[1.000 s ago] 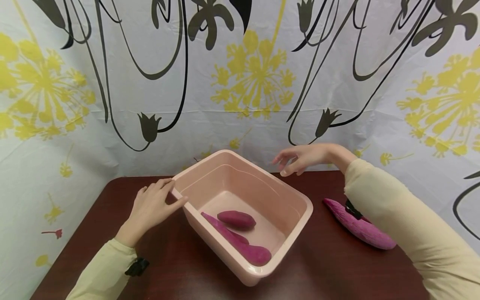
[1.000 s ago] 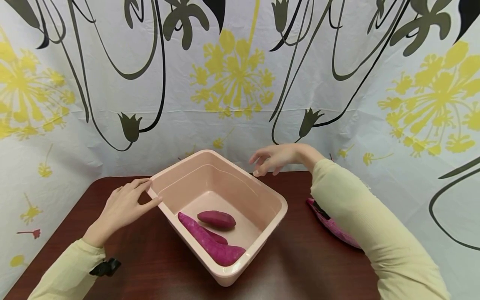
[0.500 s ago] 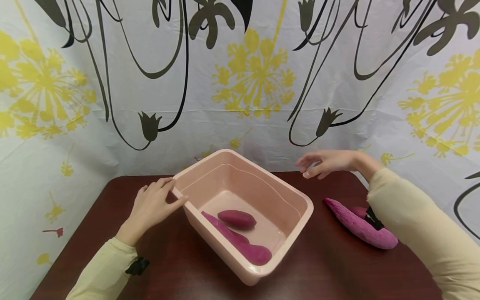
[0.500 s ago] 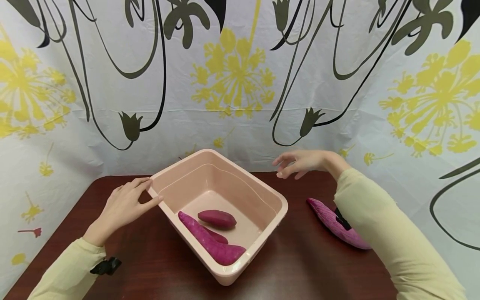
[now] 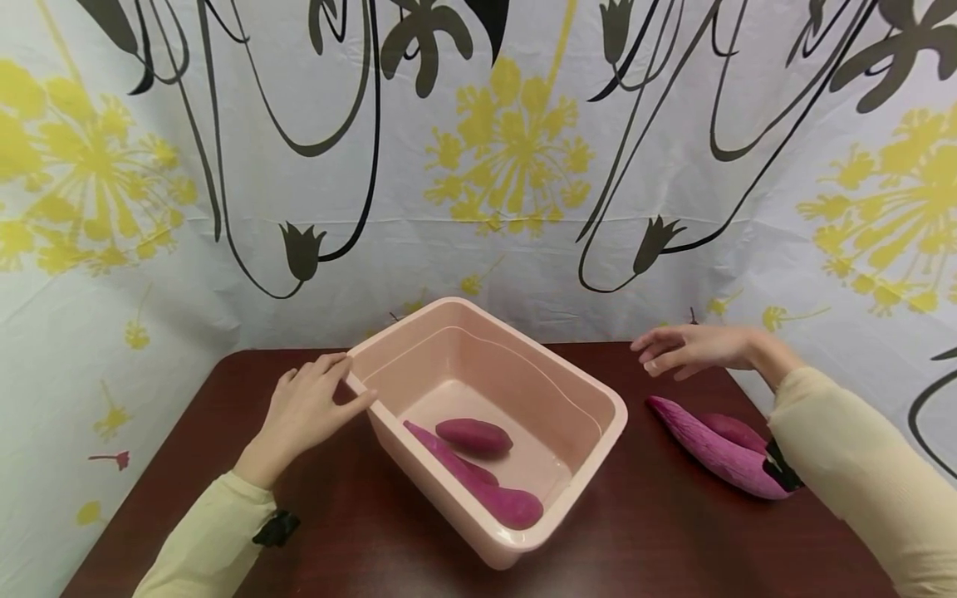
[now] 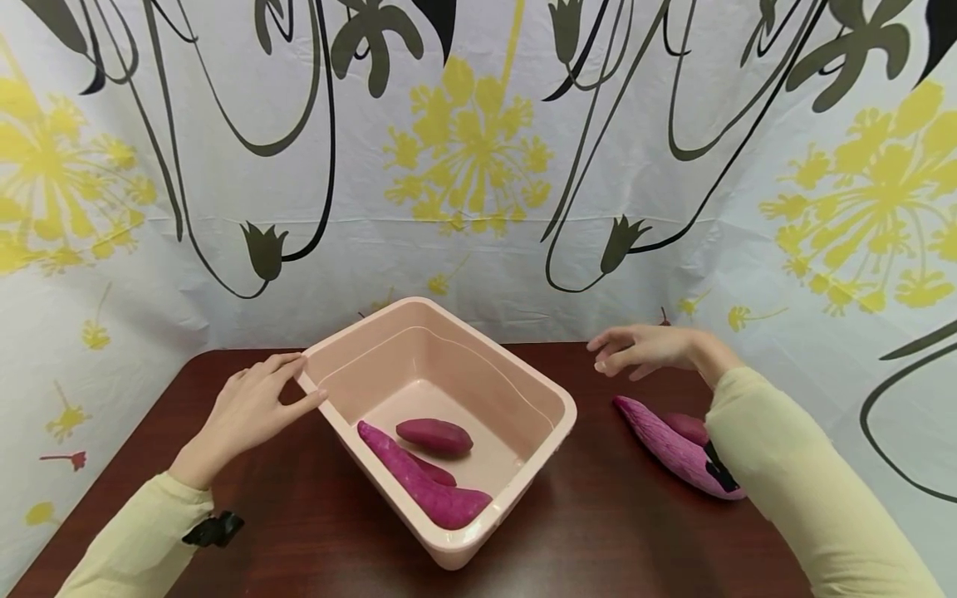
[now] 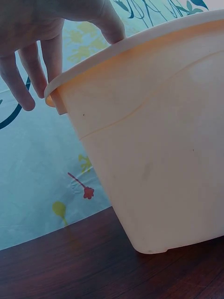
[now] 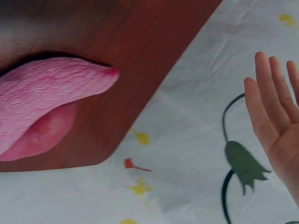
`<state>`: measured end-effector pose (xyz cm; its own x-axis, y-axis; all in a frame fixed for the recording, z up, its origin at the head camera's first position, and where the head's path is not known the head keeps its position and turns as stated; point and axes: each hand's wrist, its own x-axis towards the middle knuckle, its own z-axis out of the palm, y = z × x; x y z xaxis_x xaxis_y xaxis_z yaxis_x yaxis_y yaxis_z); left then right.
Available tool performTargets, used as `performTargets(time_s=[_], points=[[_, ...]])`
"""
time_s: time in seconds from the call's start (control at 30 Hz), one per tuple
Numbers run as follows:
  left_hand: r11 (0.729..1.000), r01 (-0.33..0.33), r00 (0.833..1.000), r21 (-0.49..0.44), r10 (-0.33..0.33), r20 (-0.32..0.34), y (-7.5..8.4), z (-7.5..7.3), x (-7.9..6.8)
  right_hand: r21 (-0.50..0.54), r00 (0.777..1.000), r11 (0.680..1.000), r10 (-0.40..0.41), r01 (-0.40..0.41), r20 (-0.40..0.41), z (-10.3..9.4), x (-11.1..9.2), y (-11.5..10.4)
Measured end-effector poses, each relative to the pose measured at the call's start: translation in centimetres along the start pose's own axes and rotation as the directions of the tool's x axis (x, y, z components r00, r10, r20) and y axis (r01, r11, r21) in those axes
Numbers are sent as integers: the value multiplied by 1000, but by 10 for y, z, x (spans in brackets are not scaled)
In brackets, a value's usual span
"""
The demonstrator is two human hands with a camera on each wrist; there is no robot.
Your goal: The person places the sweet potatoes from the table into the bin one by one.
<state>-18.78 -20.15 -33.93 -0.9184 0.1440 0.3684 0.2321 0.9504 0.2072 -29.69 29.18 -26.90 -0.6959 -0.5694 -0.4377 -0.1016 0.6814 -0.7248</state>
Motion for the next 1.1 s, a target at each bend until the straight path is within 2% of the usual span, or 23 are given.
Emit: performTargets(time_s=[0.53, 0.7, 1.1], points=[[1000, 3, 1000, -6, -3, 6, 0, 0, 1, 127, 999, 991, 44, -47, 27, 5, -14, 74], [1000, 1, 1000, -5, -1, 4, 0, 0, 1, 127, 998, 990, 55, -59, 40, 8, -17, 93], [1000, 1, 1000, -5, -1, -5, -1, 0, 1, 88, 992, 989, 125, -121, -33, 17, -19, 125]])
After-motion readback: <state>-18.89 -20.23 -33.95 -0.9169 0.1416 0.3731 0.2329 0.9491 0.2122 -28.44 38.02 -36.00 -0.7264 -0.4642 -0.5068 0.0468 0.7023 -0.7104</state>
